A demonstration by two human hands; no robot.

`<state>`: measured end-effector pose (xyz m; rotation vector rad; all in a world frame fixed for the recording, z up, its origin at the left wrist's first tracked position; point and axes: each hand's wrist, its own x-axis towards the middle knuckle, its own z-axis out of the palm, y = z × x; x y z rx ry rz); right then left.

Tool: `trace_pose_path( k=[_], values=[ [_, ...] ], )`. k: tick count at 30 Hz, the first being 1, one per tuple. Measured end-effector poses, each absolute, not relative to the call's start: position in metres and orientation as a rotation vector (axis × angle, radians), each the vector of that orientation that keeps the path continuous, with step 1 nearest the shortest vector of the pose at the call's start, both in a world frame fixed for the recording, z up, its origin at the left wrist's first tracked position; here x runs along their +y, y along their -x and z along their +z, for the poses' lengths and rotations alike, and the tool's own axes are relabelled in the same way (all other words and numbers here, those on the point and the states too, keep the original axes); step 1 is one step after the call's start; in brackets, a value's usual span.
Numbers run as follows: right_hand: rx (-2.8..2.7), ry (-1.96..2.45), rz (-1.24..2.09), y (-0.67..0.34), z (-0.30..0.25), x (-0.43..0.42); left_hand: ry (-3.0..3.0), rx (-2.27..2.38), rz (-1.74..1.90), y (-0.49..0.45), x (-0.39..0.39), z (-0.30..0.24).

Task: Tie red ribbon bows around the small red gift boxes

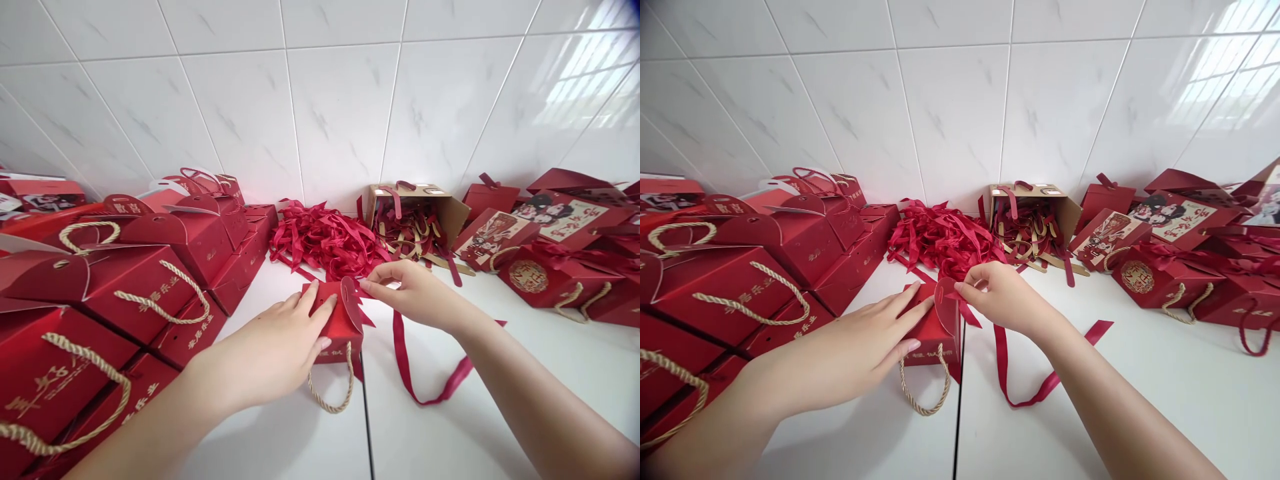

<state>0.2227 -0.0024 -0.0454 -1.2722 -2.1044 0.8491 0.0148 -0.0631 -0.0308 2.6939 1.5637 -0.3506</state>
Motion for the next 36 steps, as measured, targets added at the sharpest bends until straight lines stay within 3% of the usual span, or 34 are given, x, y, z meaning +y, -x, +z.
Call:
trace_pose_path(
  k=[18,27,36],
  values=[
    [-2.136,1.356,0.730,-0.224,-0.042,-0.007,-2.891,1.432,-0.240,-0.018,-0.068,-0.037],
    [-2.118,1.312,0.662,-0.217,-0.050,-0.006,-2.599,1.695,0.083,-0.024,-0.056,-0.035],
    [-2.055,1.235,0.717,-0.206,-0.065,-0.003,-2.751,1.814,0.541,-0.037,-0.047,-0.050]
  ],
)
